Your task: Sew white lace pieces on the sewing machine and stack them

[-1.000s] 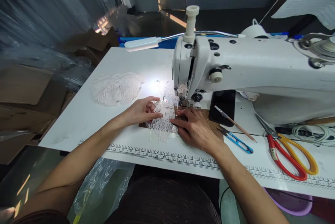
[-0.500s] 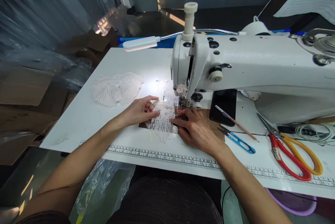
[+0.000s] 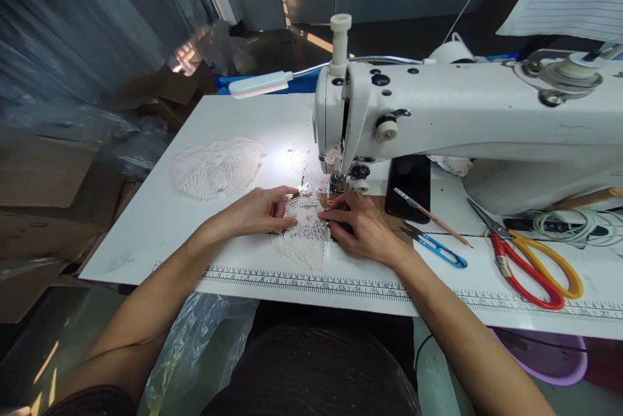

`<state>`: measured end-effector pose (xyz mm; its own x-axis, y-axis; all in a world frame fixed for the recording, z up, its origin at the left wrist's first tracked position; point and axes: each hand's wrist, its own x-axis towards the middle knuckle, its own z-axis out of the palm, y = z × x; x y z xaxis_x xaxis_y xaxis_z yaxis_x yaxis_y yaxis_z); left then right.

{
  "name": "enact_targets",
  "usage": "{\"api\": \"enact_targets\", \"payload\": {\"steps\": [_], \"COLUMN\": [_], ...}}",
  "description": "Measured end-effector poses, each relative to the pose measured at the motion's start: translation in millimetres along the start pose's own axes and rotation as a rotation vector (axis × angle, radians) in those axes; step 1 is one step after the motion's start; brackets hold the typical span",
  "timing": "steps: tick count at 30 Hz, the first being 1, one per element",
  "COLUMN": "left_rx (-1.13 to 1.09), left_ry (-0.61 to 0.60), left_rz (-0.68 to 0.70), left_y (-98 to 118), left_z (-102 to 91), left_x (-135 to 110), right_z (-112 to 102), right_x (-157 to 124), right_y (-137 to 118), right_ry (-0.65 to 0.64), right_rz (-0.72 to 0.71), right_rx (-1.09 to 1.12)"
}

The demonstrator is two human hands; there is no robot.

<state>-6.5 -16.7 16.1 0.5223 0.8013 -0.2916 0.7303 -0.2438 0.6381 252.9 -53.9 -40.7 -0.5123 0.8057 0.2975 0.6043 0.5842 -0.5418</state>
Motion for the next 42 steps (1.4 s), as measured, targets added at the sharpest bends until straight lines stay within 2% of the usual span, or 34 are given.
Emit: {"api": "enact_targets", "payload": {"steps": [4, 6, 10, 12, 14, 16, 18, 19, 22, 27, 30, 38, 42], "left_rx": [0.08, 0.122, 0.196, 0.209, 0.228, 0.23, 0.201, 0.179, 0.089, -0.017, 0.004, -0.182, -0.218], "left_ry": [0.258, 0.312, 0.253, 0.234, 0.18, 0.079, -0.005, -0.024, -0.03, -0.04, 0.025, 0.188, 0.239], "left_rz": [0.035, 0.058, 0.113, 0.188, 0.317, 0.423, 0.447, 0.438, 0.403, 0.332, 0.299, 0.442, 0.472], "left_y": [1, 1, -1, 1, 6, 12, 18, 21, 22, 19, 18, 7, 7], "left_z": [5.5, 13.5, 25.1, 25.3, 22.9, 19.6, 16.7, 15.7, 13.9, 13.4, 15.8, 37.1, 39.3], "left_x": [6, 11, 19, 20, 19, 18, 18, 19, 24, 30, 32, 34, 31], "right_z": [-4, -4, -4, -7, -14, -22, -26, -26, -18, -3, 0, 4, 3], "right_x": [3, 4, 6, 8, 12, 17, 22, 24, 27, 22, 19, 17, 16], "right_y": [1, 1, 1, 0, -2, -5, -5, -5, -1, 4, 2, -7, -3], "right_ry": [0.031, 0.066, 0.127, 0.118, 0.017, -0.157, -0.27, -0.282, -0.173, -0.016, 0.03, 0.147, 0.143], "right_rz": [0.12, 0.191, 0.267, 0.276, 0.27, 0.253, 0.257, 0.272, 0.339, 0.346, 0.351, 0.297, 0.382], "right_rx": [0.18, 0.231, 0.231, 0.257, 0.341, 0.457, 0.556, 0.596, 0.688, 0.784, 0.828, 0.962, 0.943]}}
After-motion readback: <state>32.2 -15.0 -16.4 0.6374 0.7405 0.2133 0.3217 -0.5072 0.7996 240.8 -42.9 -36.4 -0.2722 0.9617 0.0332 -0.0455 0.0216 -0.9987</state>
